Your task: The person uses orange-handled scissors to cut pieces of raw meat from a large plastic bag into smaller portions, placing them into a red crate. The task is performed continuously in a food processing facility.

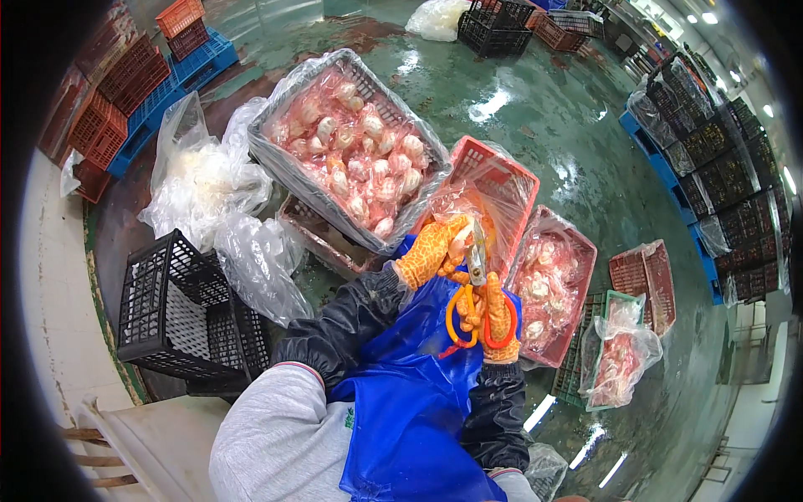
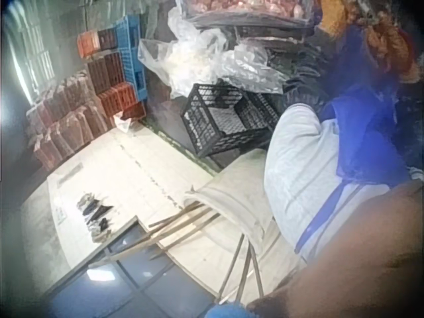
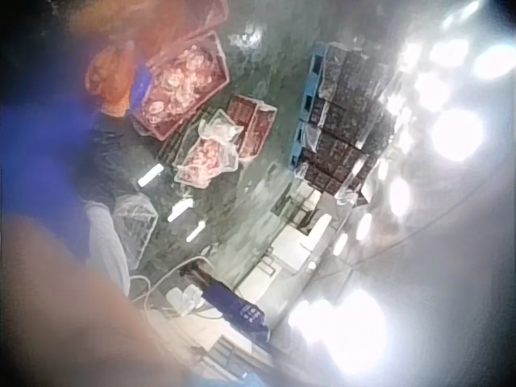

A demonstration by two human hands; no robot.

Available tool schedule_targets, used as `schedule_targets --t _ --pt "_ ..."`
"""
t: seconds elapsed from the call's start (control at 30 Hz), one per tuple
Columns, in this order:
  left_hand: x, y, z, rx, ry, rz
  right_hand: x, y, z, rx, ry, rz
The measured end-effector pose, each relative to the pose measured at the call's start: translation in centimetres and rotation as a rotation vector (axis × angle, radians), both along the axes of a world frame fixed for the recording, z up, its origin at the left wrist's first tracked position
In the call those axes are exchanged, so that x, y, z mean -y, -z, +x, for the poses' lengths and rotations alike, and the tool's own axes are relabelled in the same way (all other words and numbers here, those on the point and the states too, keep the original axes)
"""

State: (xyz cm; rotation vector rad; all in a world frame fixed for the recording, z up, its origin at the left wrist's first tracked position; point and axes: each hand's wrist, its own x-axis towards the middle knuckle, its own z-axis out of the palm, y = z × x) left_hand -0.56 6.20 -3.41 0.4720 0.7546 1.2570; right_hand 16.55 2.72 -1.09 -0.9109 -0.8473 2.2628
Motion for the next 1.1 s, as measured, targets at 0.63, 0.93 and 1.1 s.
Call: schedule_targets --t 0.63,0.93,1.1 --pt "-3.2 6.4 -0.6 -0.177 -0.138 0.121 -3.0 2.7 -1.5 -0.646 -0.069 -0.472" --pt "-4.6 8.1 -0.3 -0.261 -0.145 -0.049 -3.5 1.6 -1.4 -0.132 0.004 -0.102" --pt "-3.3 4.6 -0.6 -0.355 -0.086 0.012 -3.8 4.5 0.6 -0.447 0.39 -0.183"
